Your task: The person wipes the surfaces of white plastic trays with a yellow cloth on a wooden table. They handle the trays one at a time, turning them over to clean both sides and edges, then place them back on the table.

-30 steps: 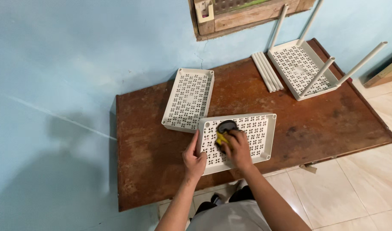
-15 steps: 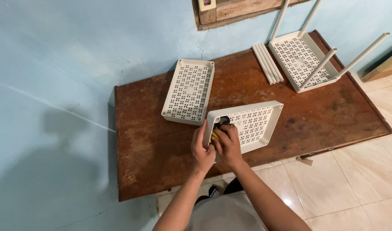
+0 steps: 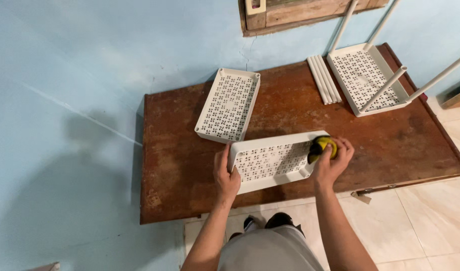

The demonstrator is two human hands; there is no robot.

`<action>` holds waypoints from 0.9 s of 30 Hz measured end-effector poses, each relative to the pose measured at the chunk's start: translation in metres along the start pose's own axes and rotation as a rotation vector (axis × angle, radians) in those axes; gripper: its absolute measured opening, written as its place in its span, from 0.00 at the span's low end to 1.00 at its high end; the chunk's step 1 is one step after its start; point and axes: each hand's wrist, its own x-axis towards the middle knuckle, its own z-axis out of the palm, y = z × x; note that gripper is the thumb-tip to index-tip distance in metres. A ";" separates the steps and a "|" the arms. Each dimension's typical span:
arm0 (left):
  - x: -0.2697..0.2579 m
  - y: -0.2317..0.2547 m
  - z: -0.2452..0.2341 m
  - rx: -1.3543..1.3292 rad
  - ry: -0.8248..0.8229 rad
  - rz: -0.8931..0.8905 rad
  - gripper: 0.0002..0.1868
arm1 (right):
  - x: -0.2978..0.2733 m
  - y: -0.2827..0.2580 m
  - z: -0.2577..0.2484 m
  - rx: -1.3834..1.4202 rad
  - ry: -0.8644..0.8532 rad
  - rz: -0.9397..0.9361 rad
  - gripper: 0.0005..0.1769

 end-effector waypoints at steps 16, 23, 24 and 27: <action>0.021 0.043 0.043 0.255 0.082 0.316 0.39 | 0.070 -0.085 0.023 -0.096 -0.776 -0.457 0.14; 0.002 0.042 0.042 0.284 0.028 0.145 0.42 | 0.119 -0.007 0.027 -0.111 -0.740 -0.215 0.15; -0.002 0.047 0.042 0.272 0.008 0.142 0.41 | 0.115 -0.014 0.027 -0.123 -0.735 -0.199 0.15; 0.003 0.060 0.049 0.262 0.022 0.156 0.40 | 0.096 -0.063 0.029 -0.029 -0.841 -0.316 0.13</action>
